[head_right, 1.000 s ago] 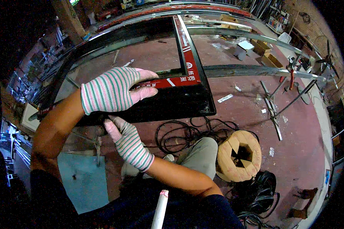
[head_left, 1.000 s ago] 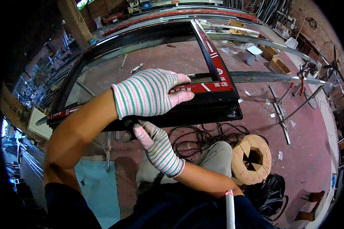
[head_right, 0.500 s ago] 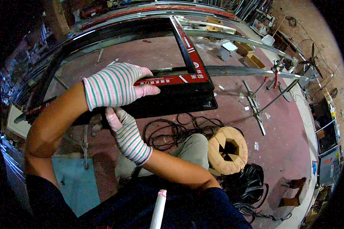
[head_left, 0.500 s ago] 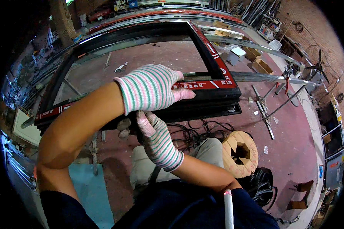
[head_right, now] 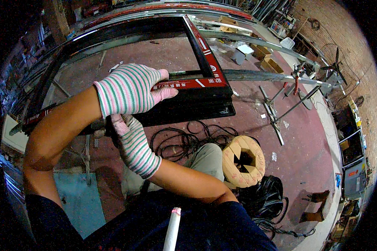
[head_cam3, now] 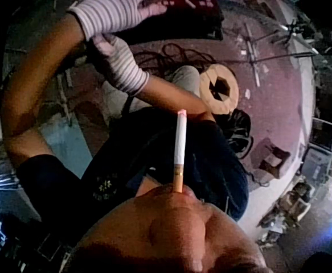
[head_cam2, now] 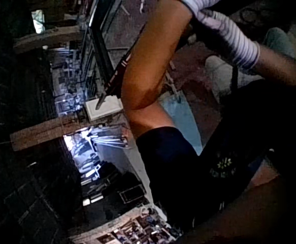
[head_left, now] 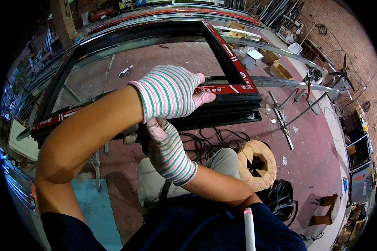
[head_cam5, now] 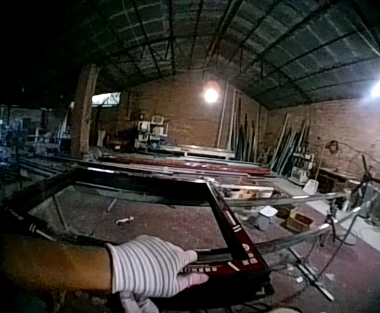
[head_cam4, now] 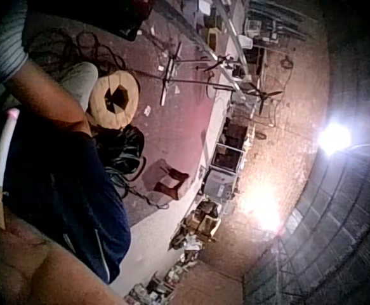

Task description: The person sits on the floor and installs a black rubber seal onto a red and black window frame. They use scissors to cut the seal to length and then press it into the frame's groove, working around the corners.

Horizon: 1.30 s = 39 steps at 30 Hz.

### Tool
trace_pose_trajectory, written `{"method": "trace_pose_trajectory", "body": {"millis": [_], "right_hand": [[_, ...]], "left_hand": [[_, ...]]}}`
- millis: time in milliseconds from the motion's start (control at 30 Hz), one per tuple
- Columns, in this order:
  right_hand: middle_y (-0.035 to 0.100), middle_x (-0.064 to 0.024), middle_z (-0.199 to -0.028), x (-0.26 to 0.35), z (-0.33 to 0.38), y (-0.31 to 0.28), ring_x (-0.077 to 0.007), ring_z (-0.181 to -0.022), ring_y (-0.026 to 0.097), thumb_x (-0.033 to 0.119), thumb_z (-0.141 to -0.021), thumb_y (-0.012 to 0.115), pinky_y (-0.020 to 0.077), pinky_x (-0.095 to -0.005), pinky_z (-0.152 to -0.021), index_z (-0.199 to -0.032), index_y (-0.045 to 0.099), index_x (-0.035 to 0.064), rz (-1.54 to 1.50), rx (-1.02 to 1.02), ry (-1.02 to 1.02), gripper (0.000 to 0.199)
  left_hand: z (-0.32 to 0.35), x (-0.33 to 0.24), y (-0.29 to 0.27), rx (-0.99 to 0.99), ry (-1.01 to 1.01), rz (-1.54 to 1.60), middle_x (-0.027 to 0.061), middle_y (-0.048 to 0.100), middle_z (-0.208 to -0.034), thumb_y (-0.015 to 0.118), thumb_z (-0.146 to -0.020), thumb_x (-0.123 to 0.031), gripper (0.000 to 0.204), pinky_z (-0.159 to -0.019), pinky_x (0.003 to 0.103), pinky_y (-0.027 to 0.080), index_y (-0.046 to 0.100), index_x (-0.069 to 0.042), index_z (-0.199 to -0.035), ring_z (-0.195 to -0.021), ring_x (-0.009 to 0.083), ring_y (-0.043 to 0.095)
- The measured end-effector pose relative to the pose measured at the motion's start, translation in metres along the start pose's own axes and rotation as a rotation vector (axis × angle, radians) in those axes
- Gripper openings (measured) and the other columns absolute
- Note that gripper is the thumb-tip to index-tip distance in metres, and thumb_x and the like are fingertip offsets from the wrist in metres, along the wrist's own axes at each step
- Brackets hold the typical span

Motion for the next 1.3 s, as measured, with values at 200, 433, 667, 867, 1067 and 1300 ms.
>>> {"method": "trace_pose_trajectory", "body": {"millis": [200, 433, 667, 867, 1067, 1300], "right_hand": [[0.068, -0.0097, -0.097, -0.003, -0.001, -0.01, -0.0212, -0.084, 0.065, 0.033, -0.097, 0.06, 0.0512, -0.0349, -0.078, -0.111, 0.061, 0.0024, 0.047, -0.002, 0.025, 0.034], [0.067, -0.008, -0.1, 0.002, 0.0, 0.002, -0.0196, -0.088, 0.065, 0.033, -0.097, 0.061, 0.0509, -0.0336, -0.08, -0.117, 0.059, 0.0009, 0.017, -0.003, -0.001, 0.038], [0.061, -0.0054, -0.12, 0.008, 0.051, -0.012, -0.0109, -0.103, 0.057, 0.021, -0.102, 0.053, 0.0449, -0.0261, -0.091, -0.141, 0.043, -0.0025, 0.465, 0.043, 0.052, 0.046], [0.069, -0.0076, -0.104, -0.021, 0.122, -0.123, -0.0134, -0.098, 0.062, 0.008, -0.1, 0.054, 0.0496, -0.0263, -0.087, -0.129, 0.055, -0.0023, 0.827, -0.144, 0.019, 0.031], [0.067, -0.0042, -0.098, -0.007, 0.124, -0.112, -0.0092, -0.086, 0.059, 0.014, -0.1, 0.056, 0.0495, -0.0246, -0.078, -0.123, 0.058, -0.0023, 0.978, 0.043, 0.188, 0.028], [0.064, -0.0012, -0.105, -0.051, 0.071, -0.035, -0.0087, -0.099, 0.055, 0.021, -0.103, 0.053, 0.044, -0.0253, -0.091, -0.123, 0.057, 0.0001, 0.535, 0.128, 0.233, 0.03]], "left_hand": [[-0.005, -0.006, -0.004, 0.02, 0.0, -0.037, 0.0193, 0.07, -0.088, 0.049, -0.092, -0.063, 0.063, -0.076, 0.048, 0.054, 0.066, -0.006, -0.113, -0.086, 0.0375, 0.068], [0.0, -0.005, -0.006, 0.039, -0.047, 0.035, 0.0221, 0.07, -0.095, 0.048, -0.093, -0.063, 0.065, -0.081, 0.047, 0.053, 0.064, -0.004, -0.115, -0.091, 0.0386, 0.067], [0.006, 0.014, 0.001, 0.033, 0.01, 0.217, 0.0247, 0.068, -0.094, 0.055, -0.094, -0.055, 0.057, -0.082, 0.045, 0.052, 0.064, -0.001, -0.11, -0.091, 0.0404, 0.066], [0.008, 0.016, 0.006, -0.016, -0.001, 0.2, 0.0255, 0.068, -0.09, 0.056, -0.093, -0.053, 0.056, -0.079, 0.045, 0.052, 0.064, 0.001, -0.107, -0.087, 0.0414, 0.066], [0.015, 0.017, 0.007, -0.069, 0.014, 0.236, 0.026, 0.067, -0.097, 0.055, -0.095, -0.045, 0.048, -0.082, 0.044, 0.052, 0.064, 0.001, -0.108, -0.092, 0.0404, 0.066], [0.013, 0.013, 0.004, -0.007, 0.047, 0.11, 0.0229, 0.066, -0.096, 0.053, -0.096, -0.046, 0.05, -0.082, 0.045, 0.052, 0.061, 0.0, -0.115, -0.09, 0.0403, 0.065]]}}
Point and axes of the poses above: each hand's wrist, its own z-axis away from the middle knuckle, its own y-axis out of the palm, x = y × z, the point moved 5 cm from there along -z, towards the middle knuckle
